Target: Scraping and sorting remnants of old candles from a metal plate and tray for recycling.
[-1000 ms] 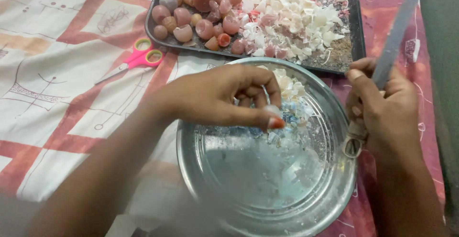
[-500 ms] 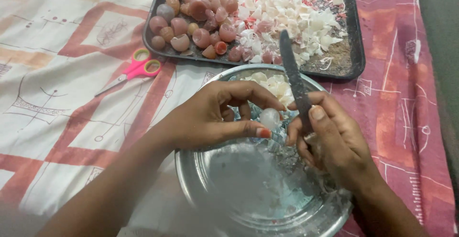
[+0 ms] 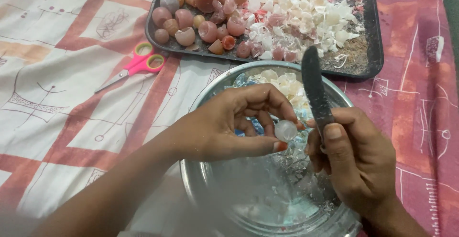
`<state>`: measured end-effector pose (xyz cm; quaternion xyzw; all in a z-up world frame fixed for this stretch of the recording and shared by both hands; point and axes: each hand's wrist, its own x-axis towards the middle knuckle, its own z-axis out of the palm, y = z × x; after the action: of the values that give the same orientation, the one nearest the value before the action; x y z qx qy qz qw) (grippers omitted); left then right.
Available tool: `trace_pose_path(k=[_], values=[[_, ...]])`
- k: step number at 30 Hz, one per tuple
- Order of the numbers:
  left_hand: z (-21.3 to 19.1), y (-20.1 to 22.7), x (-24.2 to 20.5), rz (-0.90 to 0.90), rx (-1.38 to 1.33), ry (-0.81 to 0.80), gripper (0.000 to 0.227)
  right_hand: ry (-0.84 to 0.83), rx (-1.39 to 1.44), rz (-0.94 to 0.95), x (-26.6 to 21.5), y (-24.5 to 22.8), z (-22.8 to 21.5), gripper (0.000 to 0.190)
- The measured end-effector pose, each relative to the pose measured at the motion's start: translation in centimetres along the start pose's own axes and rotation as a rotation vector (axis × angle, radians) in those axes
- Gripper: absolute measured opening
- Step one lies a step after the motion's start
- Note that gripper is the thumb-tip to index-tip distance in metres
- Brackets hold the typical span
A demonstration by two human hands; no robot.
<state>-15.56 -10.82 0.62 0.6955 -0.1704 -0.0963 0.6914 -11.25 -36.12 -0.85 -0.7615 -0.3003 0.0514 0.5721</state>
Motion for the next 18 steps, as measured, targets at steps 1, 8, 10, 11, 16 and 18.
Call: trace_pose_path(k=[1,8,10,11,16,18], values=[[0.0,0.0,-0.1,0.000,0.000,-0.001,0.041,0.001,0.000,0.000,0.0,0.1,0.0,0.023],[-0.3,0.0,-0.4,0.028,-0.111,-0.017,0.038,-0.005,-0.029,-0.063,-0.3,0.3,0.2,0.019],[-0.5,-0.1,-0.4,0.035,-0.125,-0.023,0.037,-0.005,-0.019,-0.068,-0.1,0.0,0.5,0.018],[-0.6,-0.1,-0.4,0.076,-0.128,-0.002,0.037,-0.020,0.012,-0.110,0.0,-0.2,0.6,0.022],[-2.1,-1.6,-0.3,0.299,-0.190,0.089,0.037,0.075,-0.033,-0.122,-0.8,0.0,0.4,0.036],[-3.0,-1.8,-0.5,0.421,-0.176,0.187,0.039,0.052,-0.088,-0.048,-0.9,-0.2,0.0,0.039]])
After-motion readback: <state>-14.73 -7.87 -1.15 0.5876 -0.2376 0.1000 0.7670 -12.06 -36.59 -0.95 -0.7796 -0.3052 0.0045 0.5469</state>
